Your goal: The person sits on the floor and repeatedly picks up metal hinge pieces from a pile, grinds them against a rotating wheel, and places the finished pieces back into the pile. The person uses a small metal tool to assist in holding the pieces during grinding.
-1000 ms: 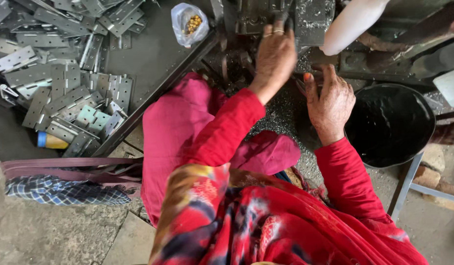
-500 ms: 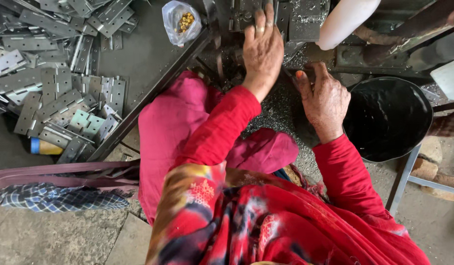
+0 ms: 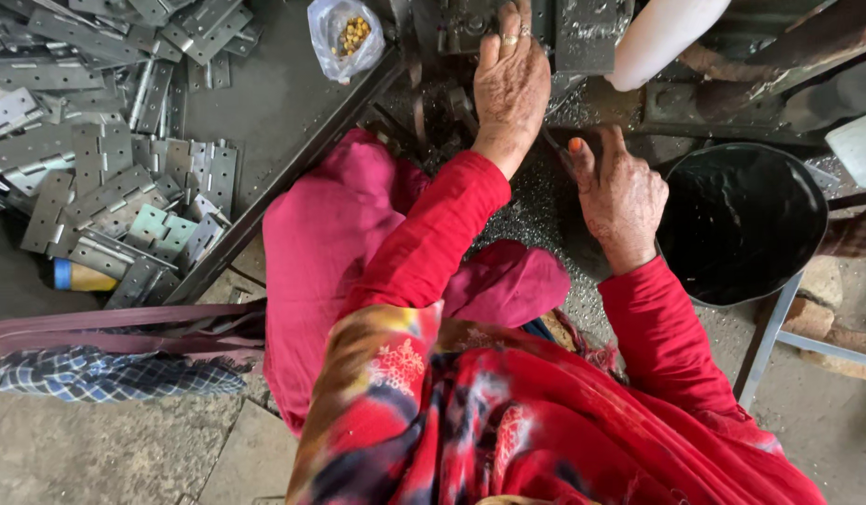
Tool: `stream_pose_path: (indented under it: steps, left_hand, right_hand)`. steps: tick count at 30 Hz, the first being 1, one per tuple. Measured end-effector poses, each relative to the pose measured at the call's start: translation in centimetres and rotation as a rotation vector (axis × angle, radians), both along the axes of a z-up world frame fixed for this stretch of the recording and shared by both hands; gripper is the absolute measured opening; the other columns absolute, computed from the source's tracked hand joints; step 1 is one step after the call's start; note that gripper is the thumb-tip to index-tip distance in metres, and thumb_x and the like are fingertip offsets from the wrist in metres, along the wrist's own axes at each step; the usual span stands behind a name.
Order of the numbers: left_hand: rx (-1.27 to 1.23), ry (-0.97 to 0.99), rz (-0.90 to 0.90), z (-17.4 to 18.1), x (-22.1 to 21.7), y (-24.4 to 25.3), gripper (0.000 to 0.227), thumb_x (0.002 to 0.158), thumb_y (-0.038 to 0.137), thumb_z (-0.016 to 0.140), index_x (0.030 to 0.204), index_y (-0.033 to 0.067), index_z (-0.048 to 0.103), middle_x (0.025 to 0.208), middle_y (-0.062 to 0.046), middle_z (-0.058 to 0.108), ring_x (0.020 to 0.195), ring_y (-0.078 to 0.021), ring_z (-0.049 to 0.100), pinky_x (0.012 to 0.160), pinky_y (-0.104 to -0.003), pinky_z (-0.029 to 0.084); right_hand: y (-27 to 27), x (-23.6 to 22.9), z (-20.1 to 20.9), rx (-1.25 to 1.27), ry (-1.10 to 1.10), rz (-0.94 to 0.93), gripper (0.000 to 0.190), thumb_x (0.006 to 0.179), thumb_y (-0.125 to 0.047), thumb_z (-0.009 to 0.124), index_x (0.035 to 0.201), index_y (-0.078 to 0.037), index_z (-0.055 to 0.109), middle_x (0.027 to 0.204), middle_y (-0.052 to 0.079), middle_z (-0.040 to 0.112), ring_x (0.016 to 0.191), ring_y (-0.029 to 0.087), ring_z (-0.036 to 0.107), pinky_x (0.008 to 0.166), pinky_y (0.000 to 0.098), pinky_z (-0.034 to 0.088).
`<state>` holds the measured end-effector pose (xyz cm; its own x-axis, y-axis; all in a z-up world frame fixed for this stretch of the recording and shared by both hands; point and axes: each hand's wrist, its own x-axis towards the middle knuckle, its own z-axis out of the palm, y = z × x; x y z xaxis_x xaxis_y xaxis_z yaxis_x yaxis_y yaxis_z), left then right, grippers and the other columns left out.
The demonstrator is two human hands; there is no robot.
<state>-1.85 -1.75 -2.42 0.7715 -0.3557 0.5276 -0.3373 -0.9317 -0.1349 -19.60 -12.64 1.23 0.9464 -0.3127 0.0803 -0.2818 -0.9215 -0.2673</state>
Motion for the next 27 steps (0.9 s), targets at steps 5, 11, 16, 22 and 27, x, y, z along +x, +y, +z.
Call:
stream_pose_path:
  steps: [5,11,16,22,27]
  left_hand:
    - [-0.121,0.018,-0.032,0.0,-0.9,1.3,0.033,0.09,0.022,0.066,0.113,-0.001,0.075,0.157,-0.015,0.047,0.14,-0.0278,0.041,0.101,-0.04,0.037]
    - [-0.21,0.062,-0.137,-0.1,0.8,1.6,0.023,0.085,0.021,0.065,0.098,0.0045,0.074,0.152,-0.014,0.05,0.137,-0.0306,0.046,0.099,-0.041,0.039]
    - [-0.278,0.067,-0.085,-1.3,1.4,1.2,0.031,0.093,0.022,0.064,0.113,0.0,0.073,0.152,-0.016,0.048,0.137,-0.0308,0.045,0.102,-0.045,0.038]
    - [-0.295,0.029,-0.101,-0.1,-0.1,2.2,0.052,0.09,0.048,0.063,0.108,0.0001,0.074,0.151,-0.015,0.047,0.133,-0.0308,0.044,0.098,-0.044,0.038]
    - [-0.198,0.21,-0.056,2.0,1.8,2.0,0.072,0.092,0.07,0.058,0.103,0.0002,0.074,0.145,-0.014,0.051,0.136,-0.0297,0.043,0.102,-0.045,0.037]
  right_hand:
    - [0.6,-2.3,-6.8,0.039,0.129,0.003,0.053,0.11,-0.058,0.041,0.109,-0.007,0.058,0.078,0.025,0.07,0.072,0.046,0.07,0.061,0.0562,0.054]
    - [-0.9,-0.8,-5.1,0.077,0.049,0.068,0.053,0.109,-0.054,0.036,0.115,-0.009,0.063,0.079,0.026,0.071,0.073,0.049,0.068,0.062,0.0584,0.052]
    - [-1.3,-0.8,-4.8,0.058,0.127,0.046,0.061,0.112,-0.061,0.035,0.112,-0.007,0.064,0.085,0.027,0.071,0.081,0.048,0.069,0.071,0.0574,0.053]
    - [0.3,-2.2,-6.2,0.136,0.205,-0.015,0.059,0.109,-0.059,0.034,0.113,-0.009,0.064,0.085,0.028,0.071,0.083,0.05,0.068,0.069,0.0594,0.052]
    - [-1.4,-0.4,-3.2,0.131,0.103,0.065,0.057,0.111,-0.056,0.03,0.126,-0.012,0.062,0.086,0.028,0.071,0.083,0.051,0.067,0.073,0.0601,0.05]
